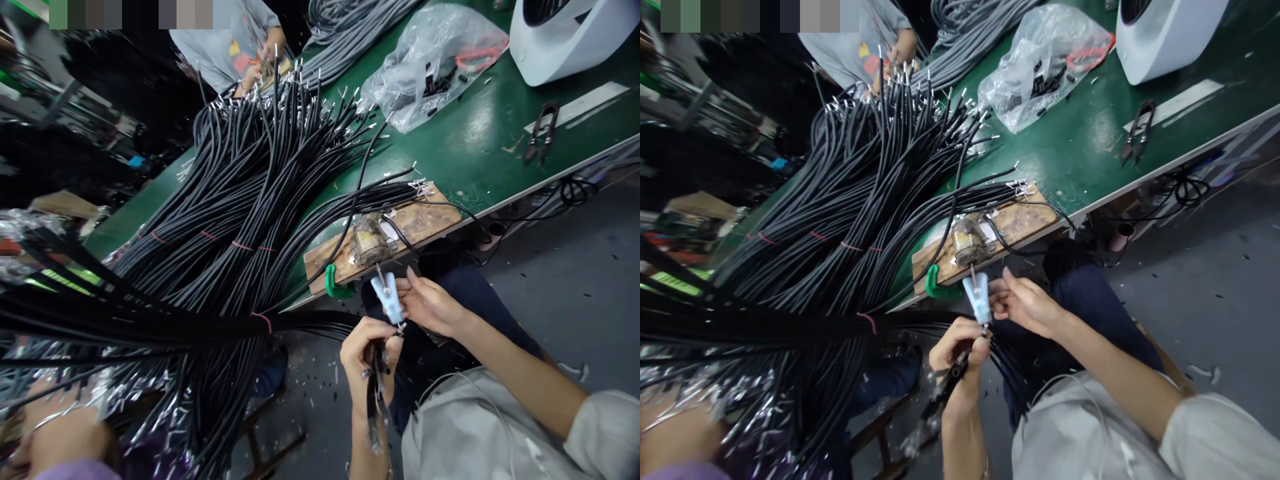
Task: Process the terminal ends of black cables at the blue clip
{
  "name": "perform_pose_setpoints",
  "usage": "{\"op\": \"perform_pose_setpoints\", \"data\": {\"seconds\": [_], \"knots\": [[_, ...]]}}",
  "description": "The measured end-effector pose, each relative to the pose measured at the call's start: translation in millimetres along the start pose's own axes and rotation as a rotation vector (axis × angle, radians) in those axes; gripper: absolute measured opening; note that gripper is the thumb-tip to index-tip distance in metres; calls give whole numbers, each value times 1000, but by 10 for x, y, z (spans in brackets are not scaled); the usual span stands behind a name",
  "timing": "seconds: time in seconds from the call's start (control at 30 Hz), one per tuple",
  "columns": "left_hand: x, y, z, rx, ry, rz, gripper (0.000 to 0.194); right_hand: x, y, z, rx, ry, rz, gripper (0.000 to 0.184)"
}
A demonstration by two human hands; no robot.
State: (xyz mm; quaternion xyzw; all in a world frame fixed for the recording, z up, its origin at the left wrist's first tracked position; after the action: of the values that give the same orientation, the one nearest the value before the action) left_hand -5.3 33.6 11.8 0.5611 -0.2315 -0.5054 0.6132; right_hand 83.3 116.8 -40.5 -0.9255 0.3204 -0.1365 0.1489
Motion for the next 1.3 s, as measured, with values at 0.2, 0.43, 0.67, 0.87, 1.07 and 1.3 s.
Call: {"op": "perform_pose_setpoints", "data": {"seconds": [0.2, 0.43, 0.67, 0.87, 1.07, 1.3], "knots": [[-5, 45, 9, 59, -23, -152, 29, 255, -174, 255, 281, 128, 167, 37], [70, -53, 71, -22, -49, -11, 29, 605, -303, -92, 1023, 152, 615, 18], [179, 94, 97, -143, -137, -54, 7, 652, -249, -534, 1231, -23, 898, 15], [274, 114, 38, -344, -79, 6, 5, 673, -131, -458, 1268, 250, 1045, 30], [292, 60, 35, -260, 15, 73, 7, 605, 82, -307, 782, 159, 787, 16], [230, 70, 48, -170, -102, 87, 6, 557, 81, -209, 533, 81, 485, 30]]}}
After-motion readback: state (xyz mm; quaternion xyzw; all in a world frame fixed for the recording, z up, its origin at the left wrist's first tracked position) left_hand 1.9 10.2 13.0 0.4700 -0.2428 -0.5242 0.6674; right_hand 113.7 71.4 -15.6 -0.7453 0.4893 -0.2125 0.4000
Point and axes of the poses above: each hand's wrist, its own x-axis away from the middle knuckle, its own z-axis out of the back of the hand, y = z × x, the point moved 4 cm from there along -x, towards the middle knuckle, and after that the axes turned 5 degrees about -x, right-handed, at the moved point
